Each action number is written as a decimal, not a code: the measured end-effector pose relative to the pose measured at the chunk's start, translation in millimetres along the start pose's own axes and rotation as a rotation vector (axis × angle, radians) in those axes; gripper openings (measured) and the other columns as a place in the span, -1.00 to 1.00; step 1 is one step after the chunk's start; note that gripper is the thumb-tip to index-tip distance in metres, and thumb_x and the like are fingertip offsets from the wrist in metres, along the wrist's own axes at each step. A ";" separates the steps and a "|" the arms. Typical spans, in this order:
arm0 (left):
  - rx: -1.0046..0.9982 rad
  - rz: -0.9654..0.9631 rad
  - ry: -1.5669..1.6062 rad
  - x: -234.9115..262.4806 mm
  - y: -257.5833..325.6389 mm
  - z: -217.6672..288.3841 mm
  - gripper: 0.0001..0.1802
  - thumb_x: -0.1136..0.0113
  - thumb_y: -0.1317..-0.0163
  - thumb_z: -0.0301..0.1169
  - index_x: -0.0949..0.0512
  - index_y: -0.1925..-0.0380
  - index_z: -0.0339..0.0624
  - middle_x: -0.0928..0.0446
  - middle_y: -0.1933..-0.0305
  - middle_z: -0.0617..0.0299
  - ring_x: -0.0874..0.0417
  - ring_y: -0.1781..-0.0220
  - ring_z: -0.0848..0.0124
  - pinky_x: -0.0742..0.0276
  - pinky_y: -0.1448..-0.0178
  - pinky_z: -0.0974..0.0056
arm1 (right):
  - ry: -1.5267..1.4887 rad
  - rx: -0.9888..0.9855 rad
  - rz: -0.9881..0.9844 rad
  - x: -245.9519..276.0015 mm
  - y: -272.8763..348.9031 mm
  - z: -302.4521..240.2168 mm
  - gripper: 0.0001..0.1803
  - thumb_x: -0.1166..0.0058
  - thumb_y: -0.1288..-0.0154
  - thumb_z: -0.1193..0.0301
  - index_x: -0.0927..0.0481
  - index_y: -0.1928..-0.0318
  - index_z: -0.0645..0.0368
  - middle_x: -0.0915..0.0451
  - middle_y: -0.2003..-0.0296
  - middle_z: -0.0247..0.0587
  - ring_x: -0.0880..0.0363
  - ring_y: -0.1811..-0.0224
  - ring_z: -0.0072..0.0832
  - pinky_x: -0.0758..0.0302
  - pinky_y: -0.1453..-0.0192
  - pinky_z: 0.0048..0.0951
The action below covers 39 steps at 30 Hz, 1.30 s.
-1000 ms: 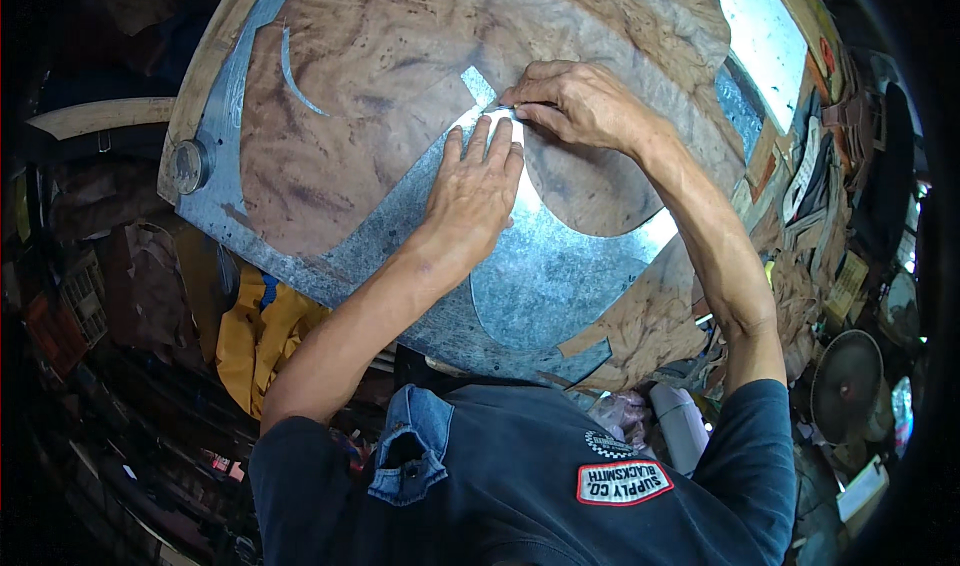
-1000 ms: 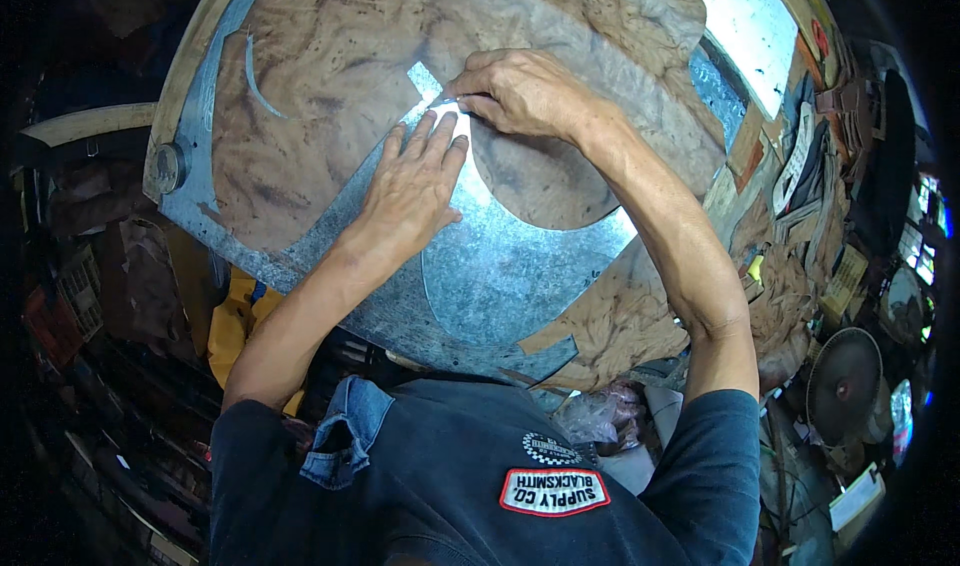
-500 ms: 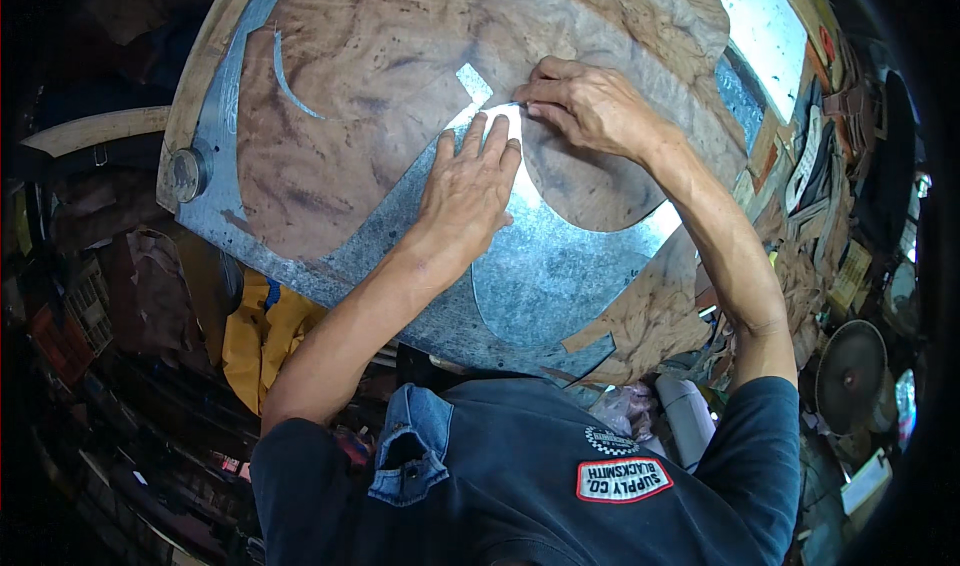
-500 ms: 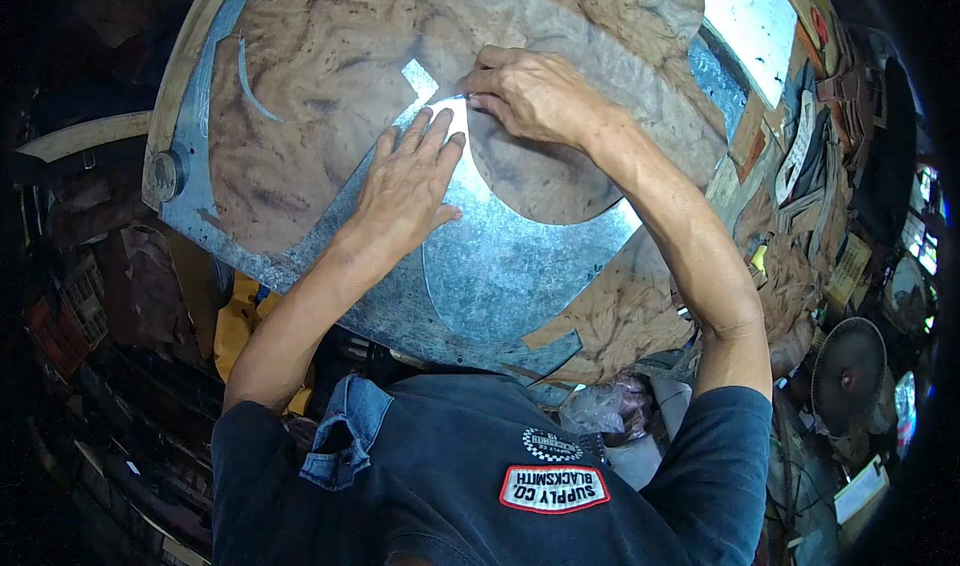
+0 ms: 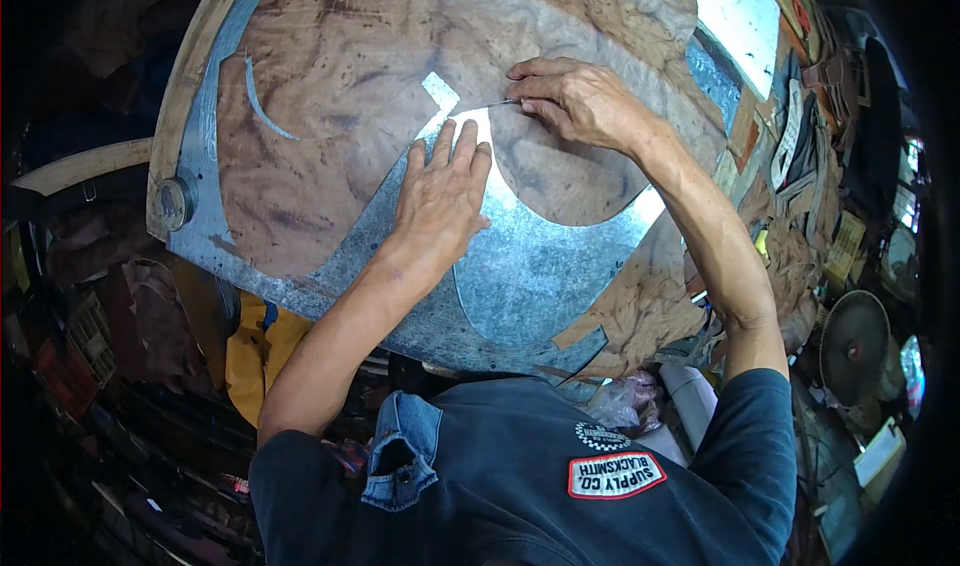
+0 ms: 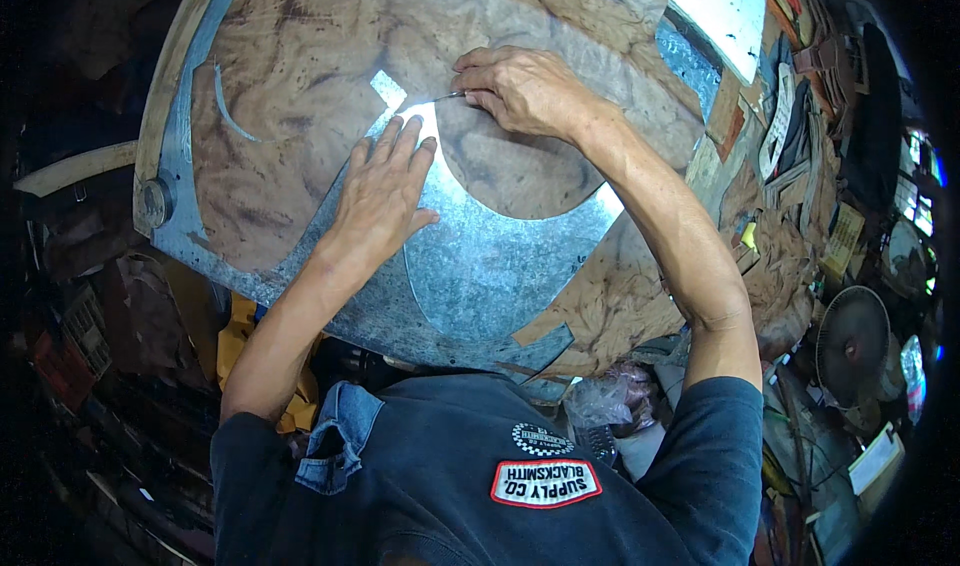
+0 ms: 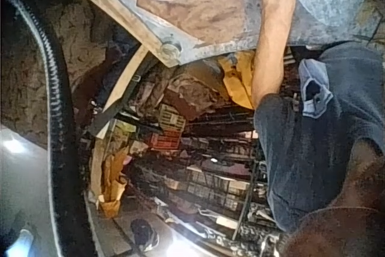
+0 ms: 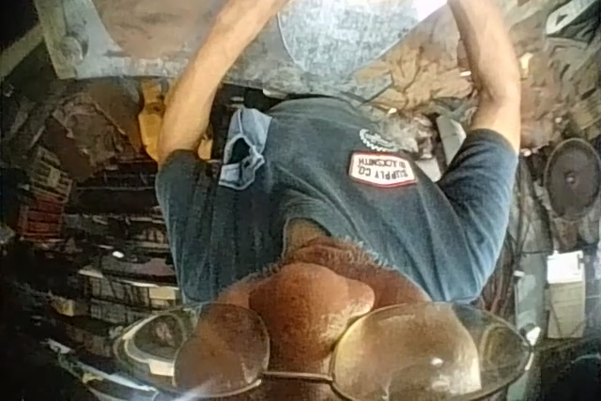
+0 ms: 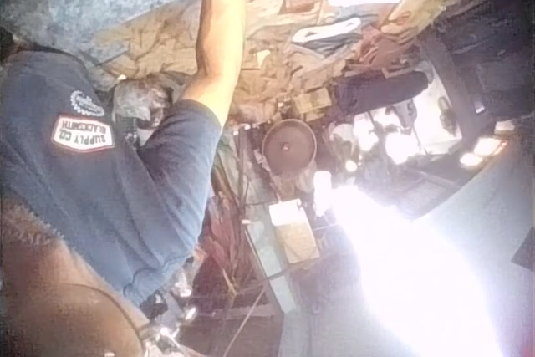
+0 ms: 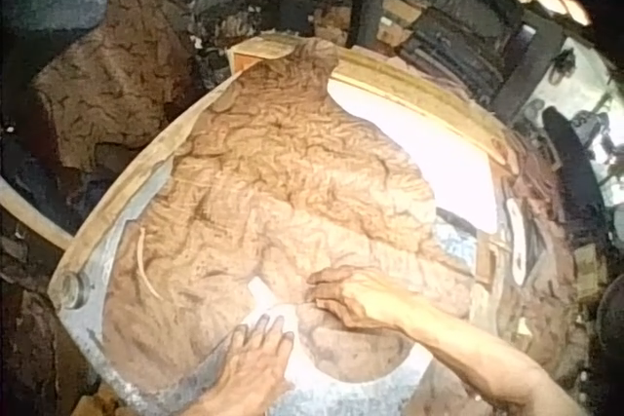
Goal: Tracing and cutting leather pieces from a hide using metal patterns and a marking tool.
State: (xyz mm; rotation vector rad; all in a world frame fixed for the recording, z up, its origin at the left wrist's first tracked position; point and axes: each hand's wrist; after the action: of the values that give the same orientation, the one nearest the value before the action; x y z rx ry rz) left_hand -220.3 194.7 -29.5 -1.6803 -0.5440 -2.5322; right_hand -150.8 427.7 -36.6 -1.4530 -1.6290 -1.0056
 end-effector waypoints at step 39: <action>-0.104 -0.121 -0.197 10.8 9.1 -17.0 0.19 -0.47 0.17 0.18 -0.21 -0.34 -0.39 -0.05 -0.46 -0.19 -0.03 -0.52 -0.08 -0.15 -0.43 -0.15 | -0.335 -0.746 0.514 -56.6 -0.1 -136.8 -0.68 -0.01 -0.30 0.42 -0.60 0.01 0.33 -0.60 0.18 0.22 -0.62 0.19 0.11 -0.57 0.07 -0.07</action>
State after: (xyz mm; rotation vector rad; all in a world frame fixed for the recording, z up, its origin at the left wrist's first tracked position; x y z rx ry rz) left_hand -237.5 182.3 -23.3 -2.0071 -0.5511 -2.5315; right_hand -142.8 280.1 -27.7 -2.4891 -0.9943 -1.1513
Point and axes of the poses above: each hand's wrist, its own y-axis away from the middle knuckle, its own x-axis out of the back of the hand, z = x × y
